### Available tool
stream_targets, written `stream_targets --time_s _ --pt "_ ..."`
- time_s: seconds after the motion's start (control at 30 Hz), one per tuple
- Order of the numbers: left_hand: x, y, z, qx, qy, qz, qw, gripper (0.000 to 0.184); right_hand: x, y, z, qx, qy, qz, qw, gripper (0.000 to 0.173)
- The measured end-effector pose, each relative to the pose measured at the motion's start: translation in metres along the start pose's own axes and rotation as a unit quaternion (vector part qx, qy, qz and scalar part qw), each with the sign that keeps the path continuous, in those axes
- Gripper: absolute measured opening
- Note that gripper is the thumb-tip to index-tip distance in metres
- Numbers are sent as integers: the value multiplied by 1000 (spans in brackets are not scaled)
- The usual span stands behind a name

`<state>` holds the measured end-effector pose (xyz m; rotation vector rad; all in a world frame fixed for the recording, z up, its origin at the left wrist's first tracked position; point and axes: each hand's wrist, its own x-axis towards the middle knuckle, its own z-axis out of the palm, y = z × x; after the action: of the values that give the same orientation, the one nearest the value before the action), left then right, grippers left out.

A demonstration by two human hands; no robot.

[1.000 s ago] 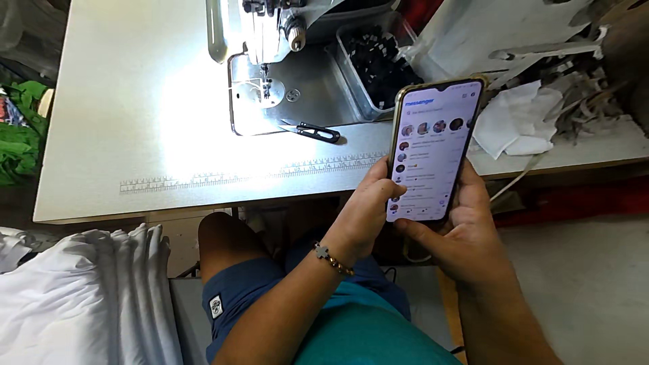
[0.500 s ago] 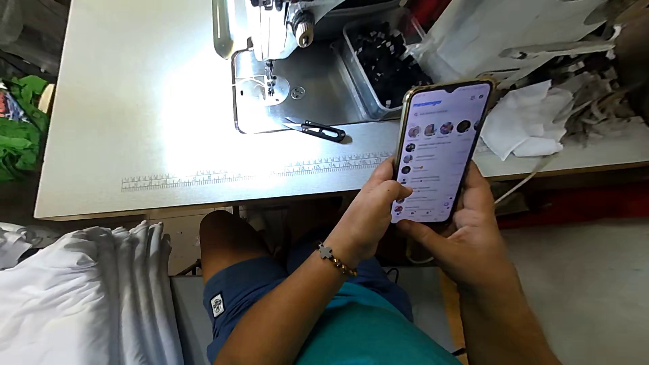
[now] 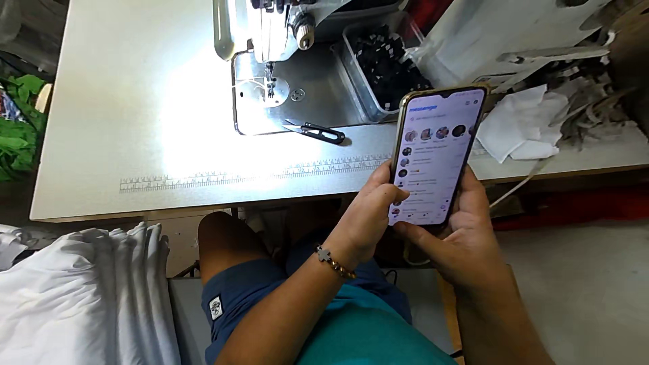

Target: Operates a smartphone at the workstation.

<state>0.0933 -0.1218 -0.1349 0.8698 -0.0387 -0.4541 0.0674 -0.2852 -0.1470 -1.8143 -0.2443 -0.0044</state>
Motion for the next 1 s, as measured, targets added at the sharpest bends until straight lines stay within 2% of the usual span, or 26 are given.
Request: stream_targets --time_s 0.73,1.0 --pt "1 2 0 1 8 1 1000 49 1 -1 0 -19 -1 14 1000 108" --pt "1 4 -1 -8 13 -9 1000 50 5 -3 0 28 -20 5 999 102"
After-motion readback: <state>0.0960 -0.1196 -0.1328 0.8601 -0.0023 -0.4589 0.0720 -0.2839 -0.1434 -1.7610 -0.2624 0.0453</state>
